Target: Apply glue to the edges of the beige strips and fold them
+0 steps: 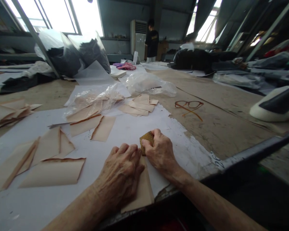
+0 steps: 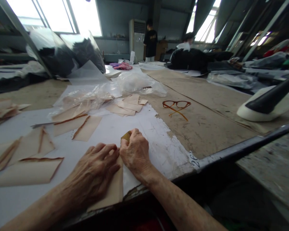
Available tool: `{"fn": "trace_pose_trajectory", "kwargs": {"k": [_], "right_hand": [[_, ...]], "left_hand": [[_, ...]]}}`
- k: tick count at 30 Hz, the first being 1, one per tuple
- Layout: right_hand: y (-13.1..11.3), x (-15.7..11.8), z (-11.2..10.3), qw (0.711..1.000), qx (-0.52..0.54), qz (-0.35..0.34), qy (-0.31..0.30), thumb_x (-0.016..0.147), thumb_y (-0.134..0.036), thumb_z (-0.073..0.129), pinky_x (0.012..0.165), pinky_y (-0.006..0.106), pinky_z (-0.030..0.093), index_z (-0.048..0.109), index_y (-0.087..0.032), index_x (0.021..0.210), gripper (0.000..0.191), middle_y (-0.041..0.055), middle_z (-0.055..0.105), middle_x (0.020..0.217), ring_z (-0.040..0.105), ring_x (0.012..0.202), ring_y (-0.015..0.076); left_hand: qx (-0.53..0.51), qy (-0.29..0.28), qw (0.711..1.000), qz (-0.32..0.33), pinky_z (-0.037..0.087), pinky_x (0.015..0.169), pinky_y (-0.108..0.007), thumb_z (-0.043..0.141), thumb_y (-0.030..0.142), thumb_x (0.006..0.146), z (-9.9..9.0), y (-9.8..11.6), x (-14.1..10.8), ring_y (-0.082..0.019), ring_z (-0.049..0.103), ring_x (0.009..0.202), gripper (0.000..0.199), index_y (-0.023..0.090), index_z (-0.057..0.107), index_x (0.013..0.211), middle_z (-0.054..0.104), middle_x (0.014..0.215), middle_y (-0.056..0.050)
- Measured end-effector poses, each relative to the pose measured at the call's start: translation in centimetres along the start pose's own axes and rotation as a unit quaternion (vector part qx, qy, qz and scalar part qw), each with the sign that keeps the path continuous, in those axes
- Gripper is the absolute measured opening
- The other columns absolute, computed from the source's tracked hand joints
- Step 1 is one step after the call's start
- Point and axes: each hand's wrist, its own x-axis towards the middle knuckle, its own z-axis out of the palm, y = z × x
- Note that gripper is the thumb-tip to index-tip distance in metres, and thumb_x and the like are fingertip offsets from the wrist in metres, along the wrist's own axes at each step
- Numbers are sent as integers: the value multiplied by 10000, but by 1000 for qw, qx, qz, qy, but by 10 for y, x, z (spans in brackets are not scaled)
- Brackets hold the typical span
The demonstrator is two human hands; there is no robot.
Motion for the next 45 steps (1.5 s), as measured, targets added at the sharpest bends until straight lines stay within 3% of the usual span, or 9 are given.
{"fn": "trace_pose_trajectory", "kwargs": {"k": [9, 13, 17, 22, 25, 30, 35, 40, 45], "right_hand": [[5, -9, -16, 998, -2, -29, -52, 626, -180, 494, 572, 240, 377, 495, -151, 745, 123, 47, 570, 661, 506, 597, 148], [10, -7, -24, 991, 77, 48, -101, 615, -226, 523, 525, 235, 376, 497, -167, 698, 106, 24, 568, 627, 501, 561, 139], [8, -3, -16, 975, 186, 115, -39, 637, -316, 534, 534, 240, 404, 507, -164, 739, 185, 35, 598, 680, 534, 589, 147], [2, -9, -1, 998, 50, -1, 28, 661, -264, 495, 584, 267, 400, 499, -153, 774, 158, 65, 585, 687, 535, 621, 171], [5, -11, -6, 997, 9, -74, 15, 649, -208, 476, 580, 255, 388, 478, -161, 741, 103, 56, 571, 664, 524, 607, 159], [13, -6, -21, 997, 48, -30, -57, 628, -238, 506, 519, 229, 372, 483, -176, 697, 96, 17, 558, 610, 495, 544, 131], [7, -2, -11, 990, 128, 58, 8, 657, -346, 531, 537, 233, 399, 515, -164, 772, 216, 27, 583, 672, 523, 580, 136], [6, -7, -2, 997, 43, -69, 20, 675, -256, 501, 595, 251, 399, 498, -157, 789, 151, 46, 578, 690, 529, 625, 153], [14, -1, -15, 989, 41, -130, -55, 668, -210, 491, 549, 223, 370, 471, -175, 730, 74, 13, 551, 646, 490, 572, 120]], "left_hand": [[55, -6, 998, 17, 358, 721, -406, 387, 179, 774, -2, 3, 0, -238, 410, 884, 251, 196, 496, 1000, 485, 1022, -67], [52, 2, 999, -4, 360, 714, -406, 345, 188, 803, -1, 2, 0, -238, 414, 890, 256, 168, 486, 1016, 488, 1026, -78], [57, 5, 998, -4, 359, 692, -401, 352, 194, 806, -1, 2, 0, -234, 420, 874, 247, 171, 486, 1012, 495, 1009, -79], [52, -9, 998, -19, 358, 678, -400, 358, 198, 793, -2, 3, 0, -234, 426, 863, 252, 178, 488, 1008, 499, 997, -71], [55, -10, 998, -23, 357, 672, -398, 357, 198, 792, -2, 3, 0, -234, 429, 876, 252, 196, 489, 1006, 498, 1023, -60], [61, 14, 998, -9, 359, 674, -398, 374, 205, 789, 0, 2, -2, -241, 424, 899, 269, 204, 471, 1040, 490, 1060, -58], [58, 9, 998, -17, 356, 675, -406, 350, 212, 806, 1, 3, -2, -241, 421, 887, 238, 187, 483, 1002, 493, 1046, -65], [34, -4, 999, -36, 343, 683, -400, 313, 242, 828, 1, 3, -2, -226, 427, 872, 247, 196, 479, 1005, 506, 1017, -54], [18, 2, 999, -44, 343, 686, -401, 309, 263, 833, 1, 1, -3, -229, 420, 922, 280, 208, 458, 1064, 497, 1062, -46]]}}
